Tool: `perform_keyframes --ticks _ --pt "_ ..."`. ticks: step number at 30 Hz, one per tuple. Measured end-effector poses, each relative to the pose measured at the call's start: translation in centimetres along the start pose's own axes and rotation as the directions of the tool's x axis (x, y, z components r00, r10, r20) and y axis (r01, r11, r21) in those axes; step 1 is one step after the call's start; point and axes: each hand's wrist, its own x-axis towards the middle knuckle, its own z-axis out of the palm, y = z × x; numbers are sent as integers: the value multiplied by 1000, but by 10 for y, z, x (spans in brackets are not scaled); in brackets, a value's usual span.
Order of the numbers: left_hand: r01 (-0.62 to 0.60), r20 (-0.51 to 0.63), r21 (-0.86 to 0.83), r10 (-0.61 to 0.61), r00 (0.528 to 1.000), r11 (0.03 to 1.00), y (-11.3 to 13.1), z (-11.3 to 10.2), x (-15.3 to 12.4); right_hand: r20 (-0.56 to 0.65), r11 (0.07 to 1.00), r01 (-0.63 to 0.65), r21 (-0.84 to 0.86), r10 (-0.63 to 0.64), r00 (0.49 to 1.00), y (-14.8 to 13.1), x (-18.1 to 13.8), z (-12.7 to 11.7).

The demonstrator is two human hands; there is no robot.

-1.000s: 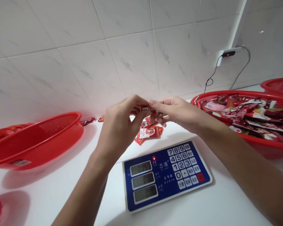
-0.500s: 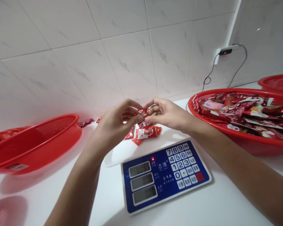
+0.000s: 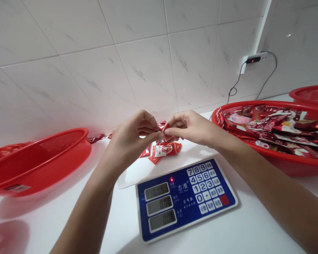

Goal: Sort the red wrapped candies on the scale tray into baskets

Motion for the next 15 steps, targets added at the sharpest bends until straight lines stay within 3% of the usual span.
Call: perform_keyframes --ticks 3,9,15 --pt "41 81 -9 -40 996 999 -5 -2 0 -4 999 -16 -41 16 1000 3 2 -1" --pt "92 137 60 -99 986 994 -5 -3 -2 77 990 -68 -125 78 994 7 2 -7" --pt "77 140 102 -91 986 992 -5 -1 -3 89 983 -105 -148 119 989 6 1 -6"
